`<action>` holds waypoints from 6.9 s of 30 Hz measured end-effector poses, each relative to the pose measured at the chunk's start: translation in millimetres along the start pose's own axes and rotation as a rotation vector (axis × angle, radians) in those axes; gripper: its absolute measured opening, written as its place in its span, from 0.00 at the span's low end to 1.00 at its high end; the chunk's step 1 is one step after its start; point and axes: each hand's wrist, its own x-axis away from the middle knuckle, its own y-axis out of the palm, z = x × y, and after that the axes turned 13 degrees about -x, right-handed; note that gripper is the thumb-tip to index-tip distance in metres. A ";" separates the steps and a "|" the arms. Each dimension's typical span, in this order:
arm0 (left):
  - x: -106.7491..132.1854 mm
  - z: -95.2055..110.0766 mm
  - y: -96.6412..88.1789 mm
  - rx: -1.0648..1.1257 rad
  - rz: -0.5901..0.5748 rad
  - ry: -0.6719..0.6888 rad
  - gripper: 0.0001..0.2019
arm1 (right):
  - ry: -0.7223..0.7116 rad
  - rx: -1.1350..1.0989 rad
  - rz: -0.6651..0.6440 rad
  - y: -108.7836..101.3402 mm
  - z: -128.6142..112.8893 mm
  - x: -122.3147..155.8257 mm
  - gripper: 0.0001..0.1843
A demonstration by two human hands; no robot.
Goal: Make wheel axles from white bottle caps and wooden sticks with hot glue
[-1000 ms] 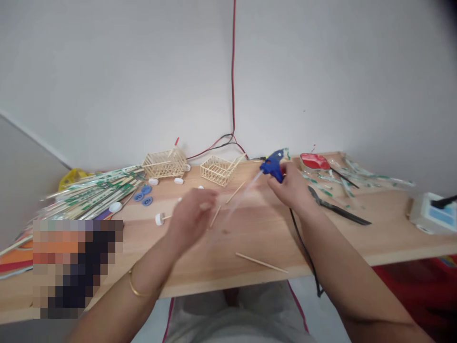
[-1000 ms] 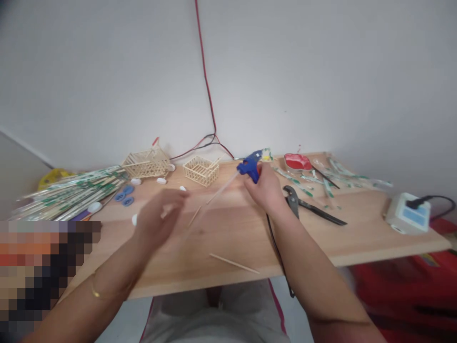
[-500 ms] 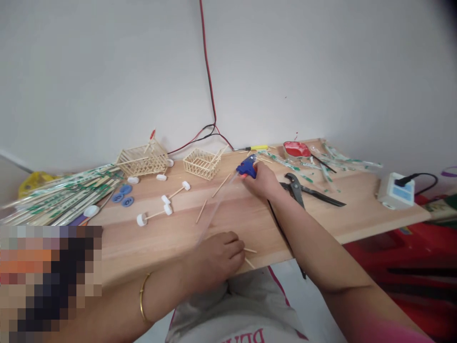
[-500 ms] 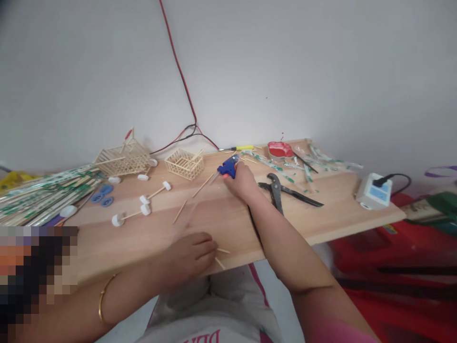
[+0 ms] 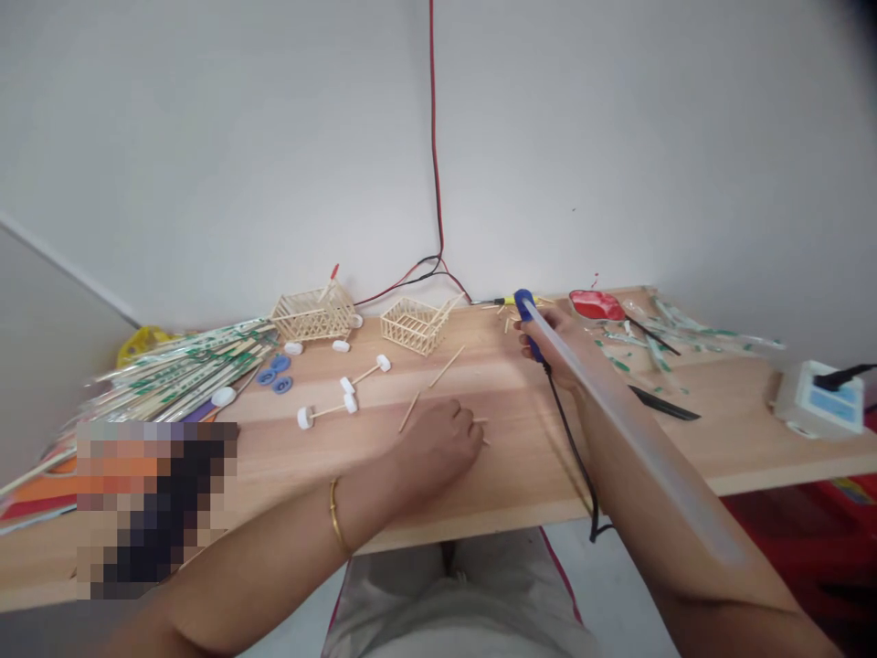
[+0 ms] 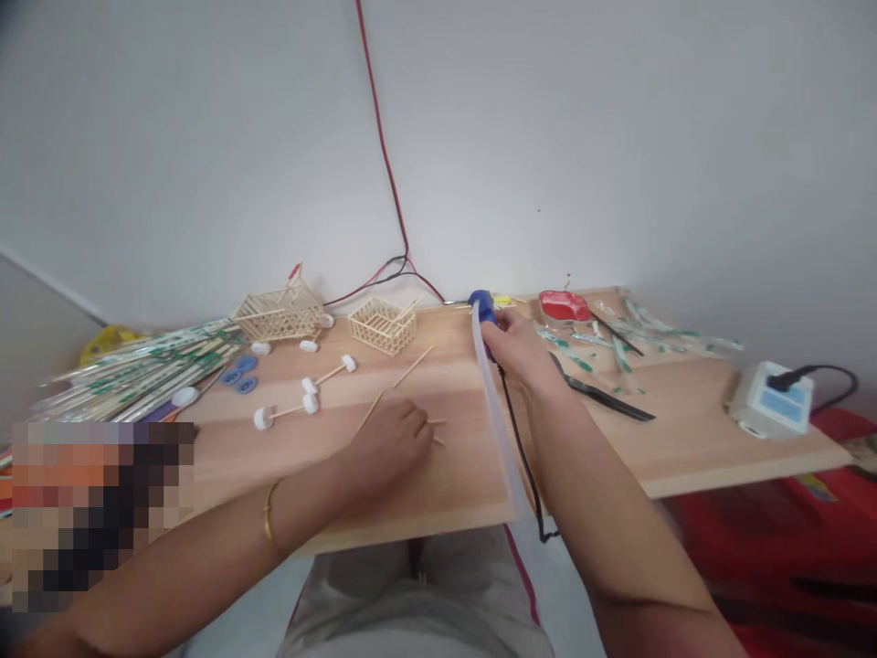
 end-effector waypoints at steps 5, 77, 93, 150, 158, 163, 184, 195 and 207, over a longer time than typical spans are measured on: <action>-10.3 -20.1 8.9 0.018 -0.041 -0.184 0.06 | 0.076 -0.231 -0.118 5.3 -18.0 15.6 0.14; -78.8 -38.8 12.9 1.478 0.299 -0.599 0.10 | 0.108 -0.102 -0.159 2.2 -10.9 50.1 0.21; 44.7 -87.5 -11.0 1.377 0.325 -0.847 0.14 | 0.097 -0.286 -0.445 -5.8 -37.8 55.6 0.13; 101.9 -141.7 14.3 0.478 0.085 -0.988 0.06 | -0.121 0.527 -0.719 121.0 15.2 36.6 0.21; 107.5 -141.3 11.2 0.523 0.056 -0.946 0.08 | -0.118 0.536 -0.706 122.7 15.2 36.6 0.22; 109.5 -142.0 4.3 0.579 -0.119 -0.987 0.06 | -0.126 0.483 -0.710 122.6 15.8 37.5 0.20; 107.4 -137.3 9.4 0.565 -0.383 -1.010 0.13 | -0.100 0.534 -0.731 122.0 11.8 41.1 0.16; 107.5 -136.9 14.5 0.556 -0.363 -1.028 0.13 | -0.069 0.464 -0.662 113.6 -7.4 47.0 0.17; 108.0 -137.1 16.1 0.569 -0.368 -1.010 0.13 | -0.182 0.469 -0.649 128.7 -8.3 46.5 0.20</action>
